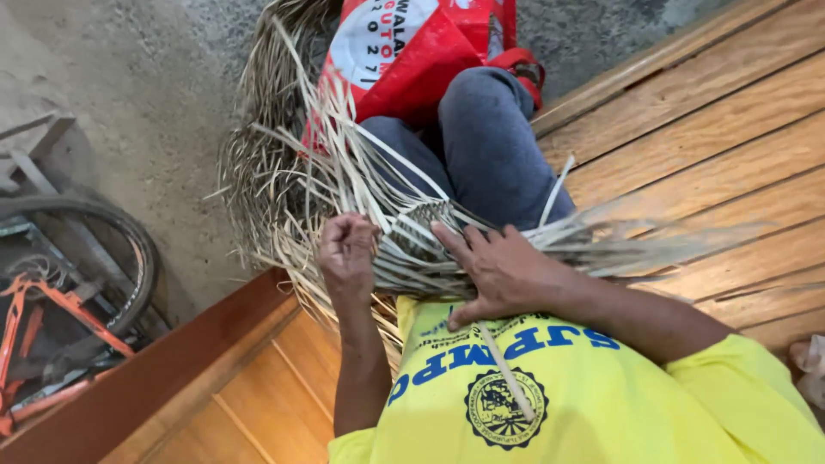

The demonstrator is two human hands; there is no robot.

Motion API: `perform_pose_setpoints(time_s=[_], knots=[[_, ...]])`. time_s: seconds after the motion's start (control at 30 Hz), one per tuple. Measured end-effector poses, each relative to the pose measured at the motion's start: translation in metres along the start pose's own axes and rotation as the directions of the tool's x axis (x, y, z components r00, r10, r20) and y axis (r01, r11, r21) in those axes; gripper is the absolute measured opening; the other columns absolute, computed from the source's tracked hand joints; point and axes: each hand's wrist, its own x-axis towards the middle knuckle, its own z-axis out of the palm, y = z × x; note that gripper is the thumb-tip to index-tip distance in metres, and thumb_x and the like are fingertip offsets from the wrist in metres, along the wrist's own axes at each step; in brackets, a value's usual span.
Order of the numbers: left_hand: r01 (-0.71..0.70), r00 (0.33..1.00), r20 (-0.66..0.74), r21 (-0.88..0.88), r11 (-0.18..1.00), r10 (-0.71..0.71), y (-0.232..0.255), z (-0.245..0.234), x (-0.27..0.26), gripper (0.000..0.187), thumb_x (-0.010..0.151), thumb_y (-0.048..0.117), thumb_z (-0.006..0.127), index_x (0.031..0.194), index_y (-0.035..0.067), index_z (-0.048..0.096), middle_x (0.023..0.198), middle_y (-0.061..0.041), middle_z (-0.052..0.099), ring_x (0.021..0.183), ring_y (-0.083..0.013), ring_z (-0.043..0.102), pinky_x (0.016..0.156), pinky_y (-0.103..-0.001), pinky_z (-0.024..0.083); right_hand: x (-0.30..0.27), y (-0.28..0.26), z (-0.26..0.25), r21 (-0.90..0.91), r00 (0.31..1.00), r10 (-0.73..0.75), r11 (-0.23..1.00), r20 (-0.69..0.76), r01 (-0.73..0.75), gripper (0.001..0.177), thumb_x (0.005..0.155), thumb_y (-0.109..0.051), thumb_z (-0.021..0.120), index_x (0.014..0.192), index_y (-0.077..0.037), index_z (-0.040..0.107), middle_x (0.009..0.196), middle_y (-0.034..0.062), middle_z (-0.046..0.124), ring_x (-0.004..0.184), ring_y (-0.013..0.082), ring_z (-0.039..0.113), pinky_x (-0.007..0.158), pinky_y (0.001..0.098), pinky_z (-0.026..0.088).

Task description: Weaving dried plant fibers into a mat or basket on a wooden floor

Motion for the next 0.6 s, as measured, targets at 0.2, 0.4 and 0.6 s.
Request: perform_pose_setpoints(time_s=[0.2,0.4,0.6], knots=[[-0.386,0.921,0.117,0.395,0.834,0.371,-0.026,0.014,0.004,0.025,0.095,0.022,0.072,0.088,-0.001,0.066,0.084,-0.022,0.064,0.079,-0.0467,0.066,0.072,-0.052,0.054,0.011,0.002,0.025,0.018,0.997,0.078,0.997,-0.016,-0.077,0.141,0.070,-0.081,0.070,0.165,-0.010,-0.004,0.141,0.0218,0.049,0.119,0.0444,0.061,0.092,0.0512,0.048],[-0.661,0.716,-0.084,0.239,0.711,0.693,-0.025,0.020,0.006,0.033,0.100,0.040,0.067,0.090,0.009,0.074,0.098,-0.010,0.073,0.095,-0.0314,0.070,0.107,-0.042,0.041,0.007,0.026,0.047,0.017,0.728,0.017,1.000,-0.685,-0.007,0.120,0.057,-0.025,0.083,0.160,-0.003,0.027,0.149,0.0348,0.037,0.116,0.0524,0.055,0.083,0.0532,0.052],[-0.564,0.812,-0.187,-0.010,0.826,0.552,-0.086,0.078,0.030,0.036,0.105,0.025,0.063,0.075,0.005,0.067,0.063,-0.009,0.062,0.061,-0.0294,0.066,0.072,-0.033,0.054,0.010,0.080,0.086,-0.076,0.711,0.097,0.975,-0.696,-0.207,0.094,0.072,-0.018,0.072,0.158,-0.003,0.036,0.130,0.0261,0.056,0.096,0.0406,0.064,0.077,0.0448,0.053]])
